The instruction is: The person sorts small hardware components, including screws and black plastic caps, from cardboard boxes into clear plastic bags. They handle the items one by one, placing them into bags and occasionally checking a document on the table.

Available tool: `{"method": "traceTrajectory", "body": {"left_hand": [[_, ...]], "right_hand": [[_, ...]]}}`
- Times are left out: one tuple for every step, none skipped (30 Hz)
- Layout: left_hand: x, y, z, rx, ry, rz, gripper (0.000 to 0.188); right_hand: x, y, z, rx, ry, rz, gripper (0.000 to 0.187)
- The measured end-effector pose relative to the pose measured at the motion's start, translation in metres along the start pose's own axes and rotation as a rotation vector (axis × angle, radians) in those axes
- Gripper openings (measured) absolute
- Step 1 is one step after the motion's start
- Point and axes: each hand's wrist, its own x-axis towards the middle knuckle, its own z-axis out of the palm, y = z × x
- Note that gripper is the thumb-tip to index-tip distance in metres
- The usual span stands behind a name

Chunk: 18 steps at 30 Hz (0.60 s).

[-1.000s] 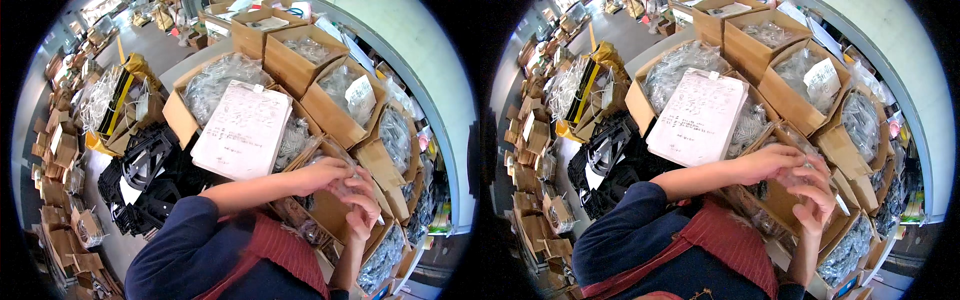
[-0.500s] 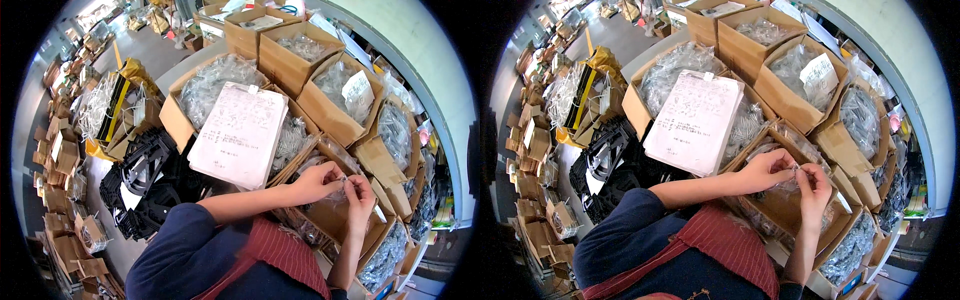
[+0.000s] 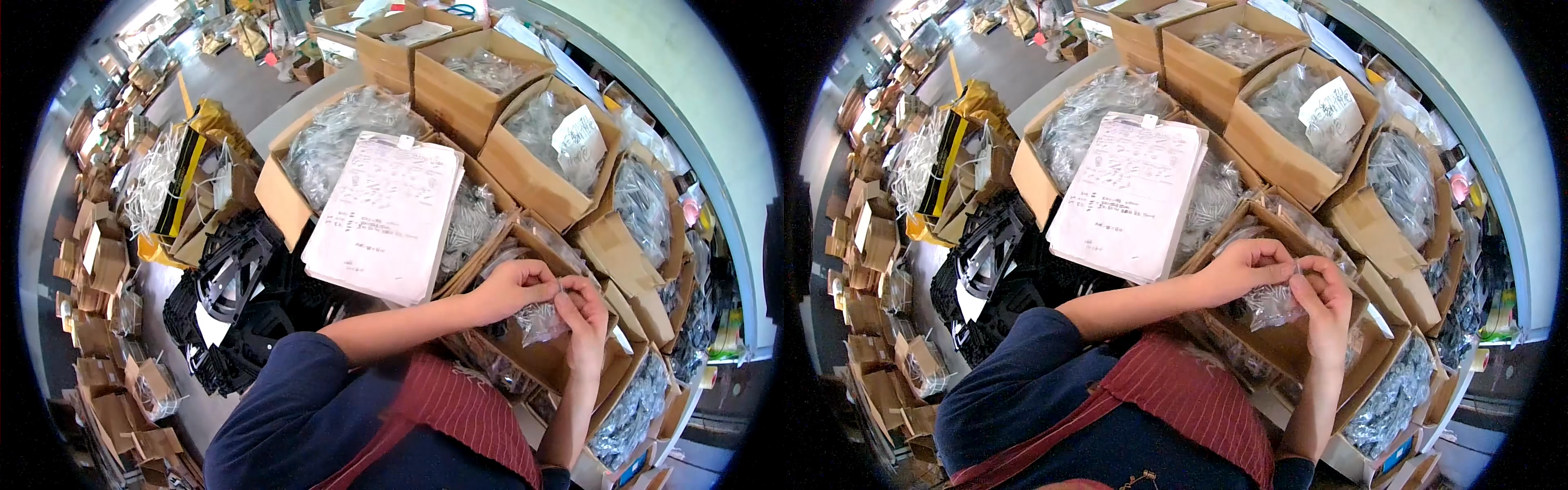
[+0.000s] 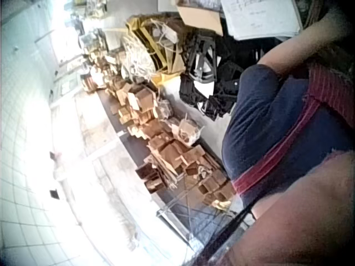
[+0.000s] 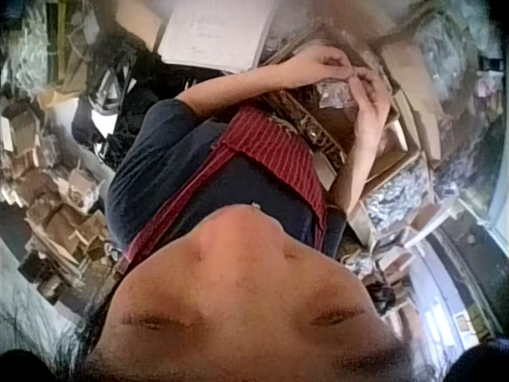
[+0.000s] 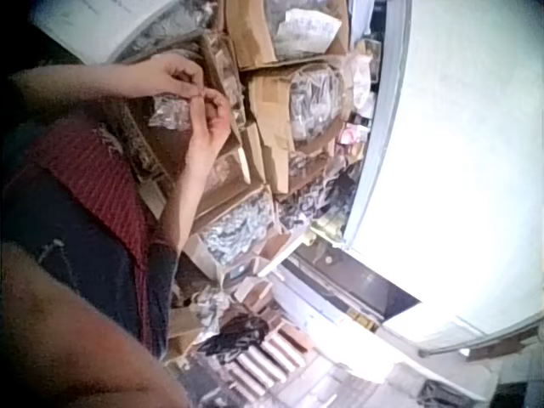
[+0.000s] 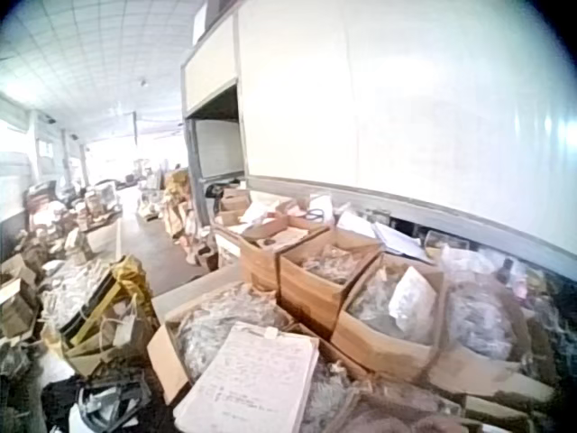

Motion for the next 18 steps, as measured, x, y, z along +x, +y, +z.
{"method": "traceTrajectory", "body": {"left_hand": [[0.002,0.004,0.003,-0.052,0.012,-0.014,0.018],[0.005,0.008,0.005,-0.104,0.023,-0.029,0.020],[0.002,0.014,0.004,-0.119,0.042,-0.137,0.026],[0.002,0.027,0.007,-0.106,0.012,-0.183,0.030],[0.001,0.025,0.009,-0.100,0.018,-0.123,0.030],[-0.001,0.023,0.009,-0.096,0.025,-0.064,0.030],[-0.001,0.018,0.006,-0.043,0.059,-0.018,0.029],[0.000,0.015,0.002,0.006,0.092,0.028,0.027],[-0.001,0.020,0.001,-0.009,0.104,-0.007,0.025],[-0.001,0.027,0.003,-0.020,0.115,-0.044,0.023],[-0.003,0.033,0.003,-0.007,0.097,-0.076,0.022],[-0.003,0.036,0.006,0.006,0.079,-0.108,0.022],[-0.003,0.036,0.007,0.009,0.082,-0.092,0.021],[-0.003,0.035,0.007,0.016,0.055,-0.090,0.023],[-0.002,0.034,0.009,0.020,0.053,-0.095,0.024],[-0.001,0.034,0.009,0.029,0.055,-0.098,0.025],[-0.001,0.033,0.009,0.002,0.048,-0.105,0.027],[0.000,0.032,0.009,-0.025,0.041,-0.112,0.028]], "right_hand": [[0.001,0.002,-0.003,0.033,-0.016,-0.031,0.021],[0.001,0.004,-0.002,0.064,0.052,-0.094,0.021],[0.002,0.006,0.004,0.094,0.122,-0.158,0.022],[0.003,0.005,0.003,0.116,0.208,-0.224,0.022],[0.003,0.010,-0.005,0.132,0.188,-0.208,0.025],[0.005,0.013,-0.008,0.142,0.164,-0.198,0.027],[0.007,0.016,-0.012,0.123,0.130,-0.183,0.027],[0.007,0.015,-0.014,0.102,0.099,-0.165,0.028],[0.007,0.012,-0.012,0.144,0.078,-0.141,0.028],[0.006,0.010,-0.009,0.189,0.059,-0.119,0.029],[0.006,0.007,-0.009,0.223,0.020,-0.084,0.029],[0.005,0.004,-0.011,0.258,-0.019,-0.050,0.029],[0.004,0.003,-0.011,0.259,-0.046,-0.025,0.024],[0.003,0.003,-0.013,0.221,-0.057,0.005,0.022],[0.003,0.003,-0.015,0.184,-0.069,0.035,0.020],[0.003,0.004,-0.014,0.149,-0.086,0.063,0.018],[0.003,0.005,-0.012,0.174,-0.072,0.028,0.016],[0.002,0.005,-0.012,0.168,-0.045,0.004,0.016]]}}
